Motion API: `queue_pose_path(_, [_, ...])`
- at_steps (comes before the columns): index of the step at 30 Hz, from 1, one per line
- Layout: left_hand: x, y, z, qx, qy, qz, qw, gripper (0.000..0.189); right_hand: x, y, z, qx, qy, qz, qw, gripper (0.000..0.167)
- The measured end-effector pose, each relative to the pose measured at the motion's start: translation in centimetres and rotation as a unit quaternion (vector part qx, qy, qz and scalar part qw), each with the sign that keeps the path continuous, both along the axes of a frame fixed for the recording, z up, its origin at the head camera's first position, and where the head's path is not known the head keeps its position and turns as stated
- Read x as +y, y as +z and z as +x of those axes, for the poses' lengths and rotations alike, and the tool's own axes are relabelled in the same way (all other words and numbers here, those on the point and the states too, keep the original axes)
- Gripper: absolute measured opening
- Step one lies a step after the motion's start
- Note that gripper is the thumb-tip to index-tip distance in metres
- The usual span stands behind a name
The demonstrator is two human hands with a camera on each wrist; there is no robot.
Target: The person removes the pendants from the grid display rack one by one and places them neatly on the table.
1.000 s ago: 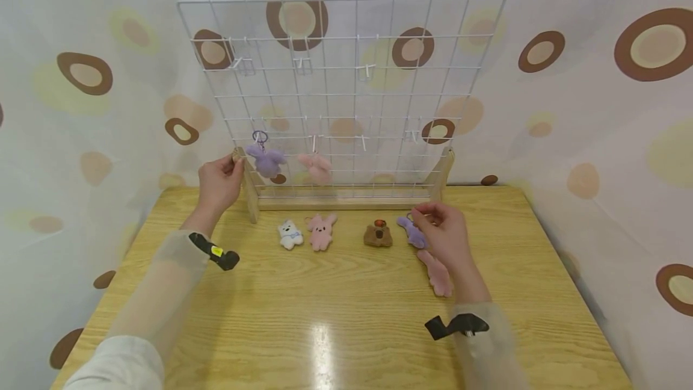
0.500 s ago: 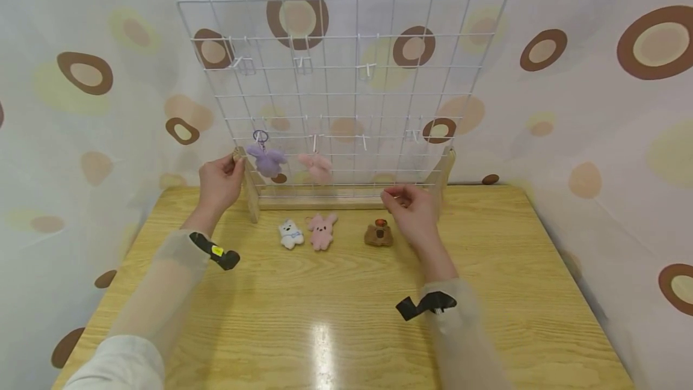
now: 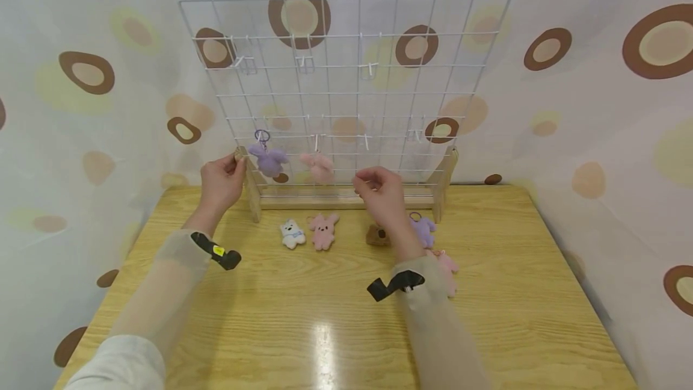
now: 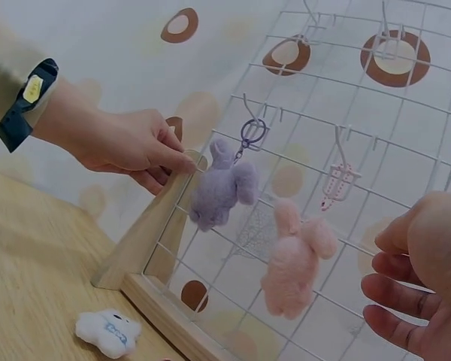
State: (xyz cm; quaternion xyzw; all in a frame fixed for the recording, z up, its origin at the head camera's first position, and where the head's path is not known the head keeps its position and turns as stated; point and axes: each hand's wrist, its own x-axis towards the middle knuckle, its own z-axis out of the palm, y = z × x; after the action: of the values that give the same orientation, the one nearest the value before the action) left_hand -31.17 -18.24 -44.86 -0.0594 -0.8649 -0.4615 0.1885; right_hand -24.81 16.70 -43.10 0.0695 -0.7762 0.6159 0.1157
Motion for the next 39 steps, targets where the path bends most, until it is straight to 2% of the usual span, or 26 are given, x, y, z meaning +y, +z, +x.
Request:
queue_pose_path(12, [0.0,0.1,0.0,-0.001,-0.002,0.005,1.0,0.034,-3.7,1.3,-2.8,0.015,0.03,0.02,0.9992,0.018])
queue_pose_path(17, [0.0,0.0,0.0,0.002,0.0,0.001,1.0,0.035,-5.0,2.1,-3.8,0.018,0.028,0.032,0.9989,0.019])
queue_pose_path(24, [0.0,-0.1,0.2,-0.001,-0.007,0.007,1.0,0.036,-6.0,2.5,-4.9,0.02,0.016,0.018,0.9995,0.021])
queue_pose_path(29, [0.1,0.0,0.1,-0.001,-0.005,0.011,0.9999,0.035,-6.6,2.6,-5.3,0.02,0.017,0.001,0.9997,0.021])
queue_pose_path(39, [0.0,0.1,0.0,-0.002,-0.006,0.012,0.9999,0.034,-7.4,3.2,-5.9,0.048,0.006,0.026,0.9985,0.015])
